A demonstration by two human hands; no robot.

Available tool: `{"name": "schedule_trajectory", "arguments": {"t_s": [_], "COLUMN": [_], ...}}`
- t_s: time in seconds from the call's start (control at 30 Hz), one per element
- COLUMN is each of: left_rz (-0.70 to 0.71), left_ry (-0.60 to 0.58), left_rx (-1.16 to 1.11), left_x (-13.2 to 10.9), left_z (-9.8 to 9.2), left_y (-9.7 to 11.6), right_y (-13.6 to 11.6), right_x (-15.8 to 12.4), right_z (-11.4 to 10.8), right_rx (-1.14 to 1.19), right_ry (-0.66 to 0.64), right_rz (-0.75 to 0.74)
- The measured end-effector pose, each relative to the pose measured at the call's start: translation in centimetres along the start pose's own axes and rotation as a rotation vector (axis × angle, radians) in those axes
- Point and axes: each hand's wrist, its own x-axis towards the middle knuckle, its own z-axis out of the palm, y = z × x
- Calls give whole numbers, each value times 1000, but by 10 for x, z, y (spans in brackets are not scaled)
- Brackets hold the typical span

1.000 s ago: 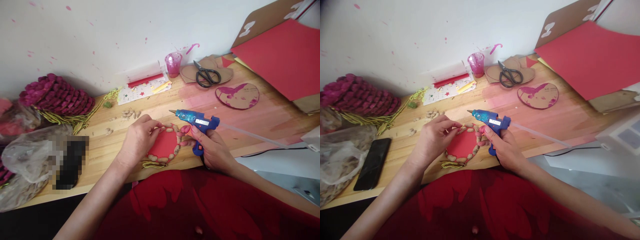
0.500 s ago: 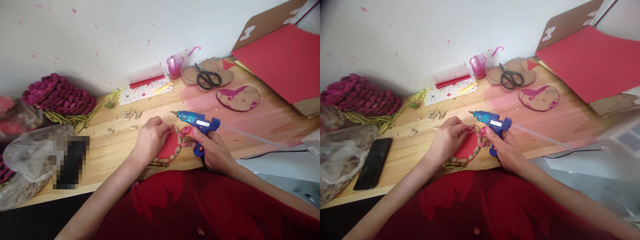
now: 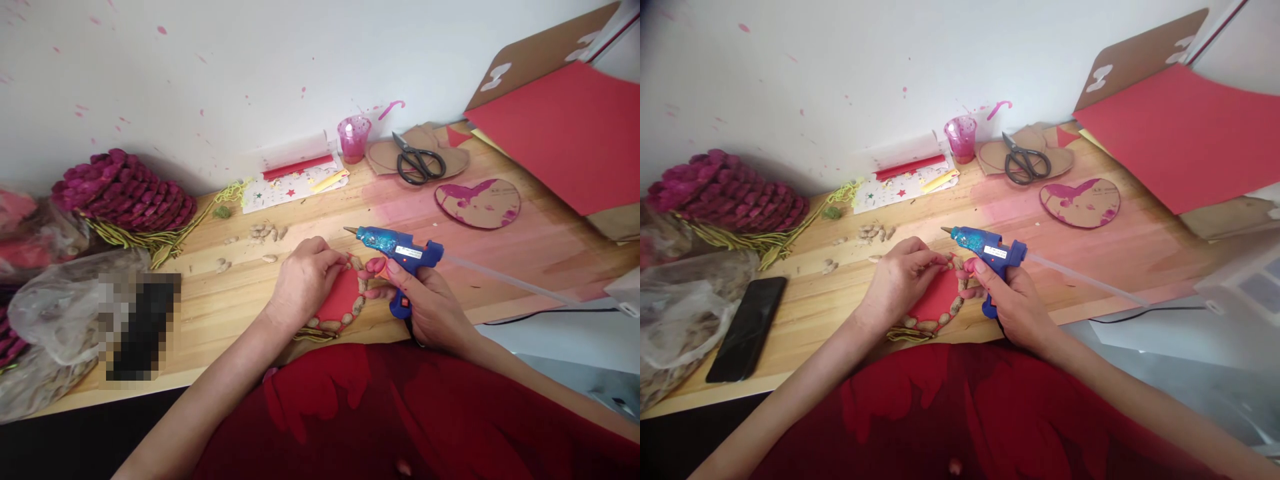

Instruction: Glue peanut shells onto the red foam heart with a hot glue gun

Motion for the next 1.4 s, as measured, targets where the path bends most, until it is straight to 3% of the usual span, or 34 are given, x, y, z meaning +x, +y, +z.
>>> {"name": "schedule_trajectory", "arguments": {"t_s": [1.03, 1.4], "left_rz": [-87, -74], "left_ry": [-64, -68], "left_rx": [90, 136], "left_x": [0, 0], "left_z": [1, 0], "left_y": [8, 8], "right_y": [-5, -5], "right_x": [0, -1], "right_z": [5, 0], "right_rx": [-79, -107], "right_ry": [161, 139], "right_rz": [60, 59]}}
